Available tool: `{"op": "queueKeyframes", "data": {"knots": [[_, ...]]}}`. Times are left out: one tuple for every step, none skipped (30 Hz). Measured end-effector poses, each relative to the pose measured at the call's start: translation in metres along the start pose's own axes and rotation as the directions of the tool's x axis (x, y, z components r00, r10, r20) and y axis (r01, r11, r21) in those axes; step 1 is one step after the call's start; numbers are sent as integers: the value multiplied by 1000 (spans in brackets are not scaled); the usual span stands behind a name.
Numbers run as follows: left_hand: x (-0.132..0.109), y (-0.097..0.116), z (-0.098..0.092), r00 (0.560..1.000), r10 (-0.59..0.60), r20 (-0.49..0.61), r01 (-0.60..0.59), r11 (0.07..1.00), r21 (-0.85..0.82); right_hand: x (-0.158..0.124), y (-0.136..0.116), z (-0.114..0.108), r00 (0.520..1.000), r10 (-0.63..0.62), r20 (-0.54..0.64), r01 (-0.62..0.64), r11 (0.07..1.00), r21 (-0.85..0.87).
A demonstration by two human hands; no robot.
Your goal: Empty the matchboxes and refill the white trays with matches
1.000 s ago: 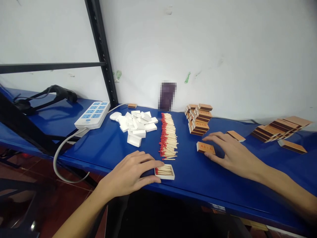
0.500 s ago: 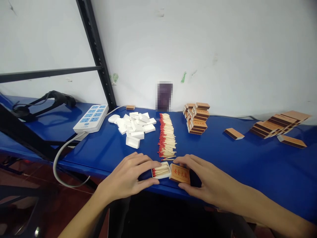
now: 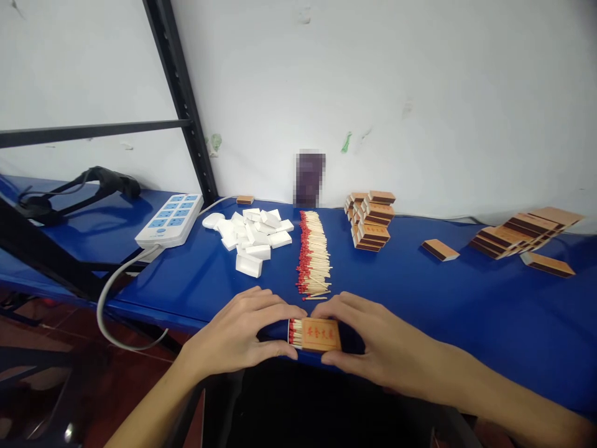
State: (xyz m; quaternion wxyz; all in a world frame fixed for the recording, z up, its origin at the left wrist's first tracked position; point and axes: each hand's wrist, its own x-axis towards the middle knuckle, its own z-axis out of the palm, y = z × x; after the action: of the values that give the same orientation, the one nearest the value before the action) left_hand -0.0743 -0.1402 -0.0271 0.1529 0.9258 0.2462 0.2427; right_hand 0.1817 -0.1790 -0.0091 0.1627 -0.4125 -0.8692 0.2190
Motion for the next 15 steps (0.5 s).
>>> {"op": "queueKeyframes", "data": {"knots": [[1,0,0,1000,9,-6,-9,1000,-9,4,-3,5,999,-49,-16,49,999,-1],[1,0,-1,1000,15,-14,-15,1000,-10,7,-6,9,994,-104,-28,104,995,-9],[1,0,-1,1000,16,-20,-16,1000,-3,11,-8,13,986,-160,-39,159,987,-20],[1,0,-2,1000,15,-22,-15,1000,11,13,-10,16,977,-206,-45,205,978,-31],[1,0,-1,1000,14,-24,-13,999,29,15,-11,18,970,-239,-50,237,971,-40],[0,-1,-1,1000,13,-24,-12,999,52,15,-11,19,965,-256,-54,254,966,-47],[-1,-1,-1,1000,12,-25,-10,997,79,14,-10,19,964,-258,-56,255,965,-53],[-1,-2,0,1000,13,-26,-10,995,102,11,-8,18,966,-249,-62,246,967,-60],[-2,-2,1,1000,14,-27,-10,993,121,7,-5,17,970,-233,-72,228,971,-75],[-2,-3,1,1000,11,-26,-7,991,133,2,-1,14,973,-211,-90,202,974,-100],[-2,-3,2,1000,4,-20,-1,990,139,-4,5,10,976,-182,-118,165,977,-137],[-2,-3,2,1000,-6,-13,8,990,139,-11,14,4,976,-148,-161,118,976,-184],[-2,-3,2,1000,-17,-4,17,991,136,-18,24,-5,970,-102,-219,49,970,-237],[-2,-2,2,1000,-26,4,25,991,133,-25,37,-16,955,-54,-290,-34,956,-290],[-1,-2,1,999,-33,7,31,991,133,-32,52,-30,925,-11,-381,-127,933,-336]]}}
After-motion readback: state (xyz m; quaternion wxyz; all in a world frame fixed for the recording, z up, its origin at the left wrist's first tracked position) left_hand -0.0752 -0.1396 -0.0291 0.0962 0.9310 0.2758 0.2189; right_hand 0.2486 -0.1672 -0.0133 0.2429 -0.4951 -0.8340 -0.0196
